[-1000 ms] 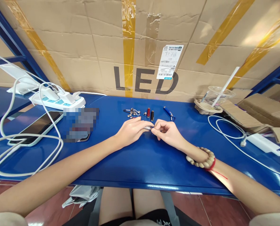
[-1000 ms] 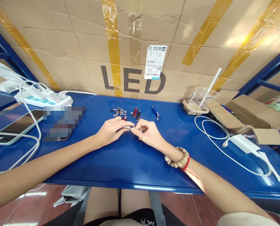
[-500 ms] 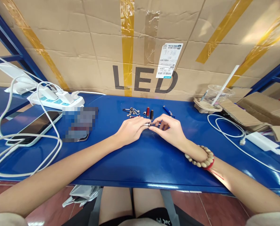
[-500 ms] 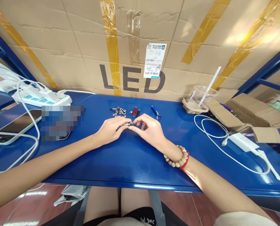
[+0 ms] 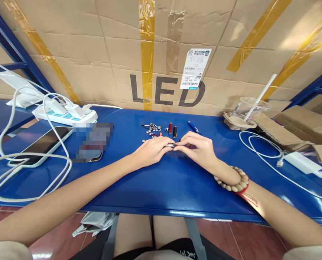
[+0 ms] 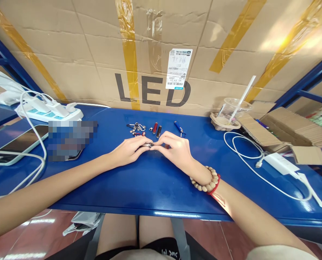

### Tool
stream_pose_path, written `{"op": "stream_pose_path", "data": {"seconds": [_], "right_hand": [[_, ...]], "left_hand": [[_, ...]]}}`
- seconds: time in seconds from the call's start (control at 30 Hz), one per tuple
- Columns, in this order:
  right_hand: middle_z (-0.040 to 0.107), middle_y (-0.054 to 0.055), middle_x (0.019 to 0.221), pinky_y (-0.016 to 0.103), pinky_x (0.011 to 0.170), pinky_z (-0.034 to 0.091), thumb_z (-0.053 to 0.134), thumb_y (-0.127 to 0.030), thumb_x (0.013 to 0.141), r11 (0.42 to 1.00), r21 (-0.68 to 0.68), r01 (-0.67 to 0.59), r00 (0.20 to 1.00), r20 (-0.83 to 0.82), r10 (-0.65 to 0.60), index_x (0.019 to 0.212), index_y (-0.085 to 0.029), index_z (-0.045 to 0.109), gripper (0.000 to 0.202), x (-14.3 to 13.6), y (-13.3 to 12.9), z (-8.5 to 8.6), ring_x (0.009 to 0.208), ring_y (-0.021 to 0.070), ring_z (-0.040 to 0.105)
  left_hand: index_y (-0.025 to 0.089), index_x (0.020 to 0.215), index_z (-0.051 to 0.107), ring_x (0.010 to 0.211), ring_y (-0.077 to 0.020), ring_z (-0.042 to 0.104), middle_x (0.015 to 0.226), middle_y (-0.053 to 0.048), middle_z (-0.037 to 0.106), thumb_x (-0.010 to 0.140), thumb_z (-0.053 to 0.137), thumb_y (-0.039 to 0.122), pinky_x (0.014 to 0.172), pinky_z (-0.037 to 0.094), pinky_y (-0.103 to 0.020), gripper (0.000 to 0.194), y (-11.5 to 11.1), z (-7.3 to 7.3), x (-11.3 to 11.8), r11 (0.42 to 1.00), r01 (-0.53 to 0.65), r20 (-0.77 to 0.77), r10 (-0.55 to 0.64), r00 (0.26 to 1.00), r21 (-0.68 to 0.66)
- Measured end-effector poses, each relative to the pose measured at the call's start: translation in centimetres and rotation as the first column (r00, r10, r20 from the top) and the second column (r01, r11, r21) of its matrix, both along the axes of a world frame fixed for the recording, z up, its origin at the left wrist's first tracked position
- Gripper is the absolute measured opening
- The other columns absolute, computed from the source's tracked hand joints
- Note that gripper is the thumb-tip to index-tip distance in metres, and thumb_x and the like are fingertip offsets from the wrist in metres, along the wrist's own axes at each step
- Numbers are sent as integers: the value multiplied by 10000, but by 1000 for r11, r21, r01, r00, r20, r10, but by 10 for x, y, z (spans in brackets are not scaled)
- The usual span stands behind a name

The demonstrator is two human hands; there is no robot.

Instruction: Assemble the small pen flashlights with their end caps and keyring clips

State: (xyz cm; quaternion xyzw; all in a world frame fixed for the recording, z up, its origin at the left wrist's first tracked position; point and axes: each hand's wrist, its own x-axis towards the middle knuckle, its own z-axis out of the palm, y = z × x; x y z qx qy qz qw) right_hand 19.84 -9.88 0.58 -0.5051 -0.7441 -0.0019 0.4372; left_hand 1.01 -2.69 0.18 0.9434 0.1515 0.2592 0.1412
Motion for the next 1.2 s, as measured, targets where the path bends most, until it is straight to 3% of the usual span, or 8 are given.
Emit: {"op": "stream_pose_path", "data": {"seconds": [0.23,0.4,0.6,0.83,0.93,1.03,1.2], "right_hand": [[608,25,639,254,468,393,697,-514,671,993,-108,-47,979,-203,24,620,-194,665,326,-4,1,6,496,104,491],[574,15,624,249,444,378,699,-521,664,982,-174,-77,961,-276,27,594,-177,629,357,-6,2,2,458,87,459],[571,11,629,245,464,385,670,-528,695,979,-202,-36,978,-207,-7,606,-176,614,368,-8,2,-1,462,87,470],[633,22,754,234,514,411,661,-473,739,996,-28,86,996,15,-85,776,-200,676,276,-3,2,0,476,79,489],[645,29,816,218,538,431,634,-423,784,995,89,44,995,88,-52,878,-212,696,239,1,2,0,519,78,518],[650,32,823,204,544,436,622,-362,809,986,166,-9,990,140,-14,862,-219,716,179,5,3,0,588,85,561],[647,29,770,208,554,445,635,-345,799,988,140,-72,991,126,54,784,-215,728,160,7,4,0,640,102,589]], "left_hand": [[193,1063,491,935,-132,614,1023,-32,639,941,323,287,839,468,-249,228,-3,3,-1,992,10,-33,-14,999,-125],[191,1093,514,946,-142,603,1033,-38,645,937,341,278,837,465,-253,249,-1,2,-1,999,-2,-19,2,1000,-33],[181,1071,553,927,-149,598,1027,-43,661,936,339,249,869,457,-277,262,3,-2,2,998,-6,14,5,1000,68],[170,1075,556,953,-157,603,1039,-52,661,935,328,249,867,463,-288,279,3,-2,3,994,-93,5,93,996,60],[183,1076,557,950,-150,604,1011,-43,664,935,320,255,855,466,-273,285,3,-2,3,993,-108,7,108,994,47],[178,1078,557,916,-149,606,955,-43,666,936,314,258,847,463,-272,293,4,-1,2,994,-92,-2,92,996,52],[174,1055,557,863,-139,603,878,-33,652,940,308,256,810,455,-249,287,3,0,0,999,-24,-42,26,999,35]]}}
